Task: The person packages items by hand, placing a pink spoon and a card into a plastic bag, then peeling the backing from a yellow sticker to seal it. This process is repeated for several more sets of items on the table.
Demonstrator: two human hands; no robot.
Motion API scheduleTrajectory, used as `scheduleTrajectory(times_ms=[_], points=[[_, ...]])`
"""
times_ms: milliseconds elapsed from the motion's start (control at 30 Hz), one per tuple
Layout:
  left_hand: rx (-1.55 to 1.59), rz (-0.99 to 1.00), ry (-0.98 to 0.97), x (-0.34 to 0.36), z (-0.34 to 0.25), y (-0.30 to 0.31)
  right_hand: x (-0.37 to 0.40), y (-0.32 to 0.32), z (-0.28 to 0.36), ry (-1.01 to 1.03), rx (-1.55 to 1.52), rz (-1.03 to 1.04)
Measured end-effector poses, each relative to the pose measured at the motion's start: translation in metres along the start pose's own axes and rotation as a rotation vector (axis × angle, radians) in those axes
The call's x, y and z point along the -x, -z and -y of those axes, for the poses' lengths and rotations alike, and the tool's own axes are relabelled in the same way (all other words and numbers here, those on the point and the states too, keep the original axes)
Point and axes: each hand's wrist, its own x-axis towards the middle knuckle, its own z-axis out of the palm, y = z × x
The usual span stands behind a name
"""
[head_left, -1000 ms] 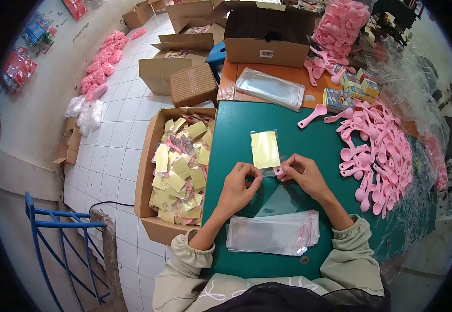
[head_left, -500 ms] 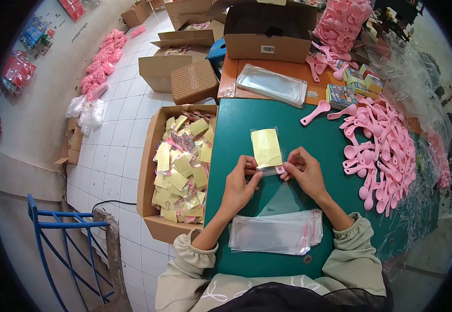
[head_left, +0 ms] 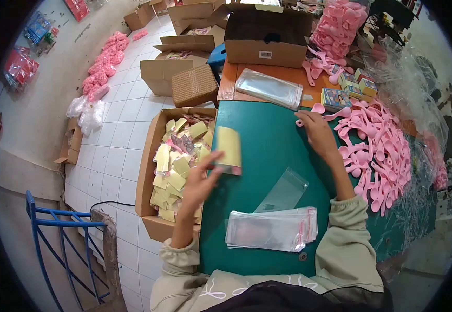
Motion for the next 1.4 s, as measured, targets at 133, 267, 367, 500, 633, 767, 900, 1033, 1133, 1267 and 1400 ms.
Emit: scheduleTrajectory(times_ms=[133, 267, 367, 500, 633, 767, 900, 1033, 1133, 1267, 1400], points=[[-0.19, -0.207, 0.026, 0.001, 0.014, 0.065, 0.007, -0.002, -0.02, 0.066, 0.148, 0.111], [-0.68, -0.274, -0.153, -0.006, 0.027, 0.065, 0.004, -0.001, -0.01, 0.092, 0.231, 0.121], [-0.482, -0.003, -0.199, 0.0, -0.04, -0.023, 0.003, 0.004, -0.003, 0.069, 0.336, 0.15], [-0.741, 0.208, -0.305, 0.017, -0.053, -0.113, -0.009, 0.034, 0.021, -0.037, 0.176, -0.028], [-0.532, 0.195, -0.433, 0.01, -0.024, -0.127, -0.015, 0.064, 0.032, -0.105, -0.056, -0.145], [-0.292, 0.21, -0.383, -0.001, -0.017, -0.115, -0.016, 0.083, 0.044, -0.192, -0.271, -0.09], [-0.217, 0.196, -0.199, -0.01, -0.032, -0.103, -0.014, 0.095, 0.047, -0.214, -0.403, 0.086], [0.279, 0.198, -0.088, -0.02, -0.017, -0.105, -0.014, 0.094, 0.051, -0.201, -0.479, 0.142], [0.518, 0.341, 0.042, -0.021, -0.02, -0.097, -0.014, 0.094, 0.056, -0.237, -0.508, 0.144], [0.606, 0.385, 0.158, -0.019, -0.031, -0.091, -0.014, 0.093, 0.057, -0.254, -0.459, 0.083], [0.686, 0.36, 0.243, -0.016, -0.042, -0.086, -0.014, 0.092, 0.059, -0.268, -0.457, 0.055]])
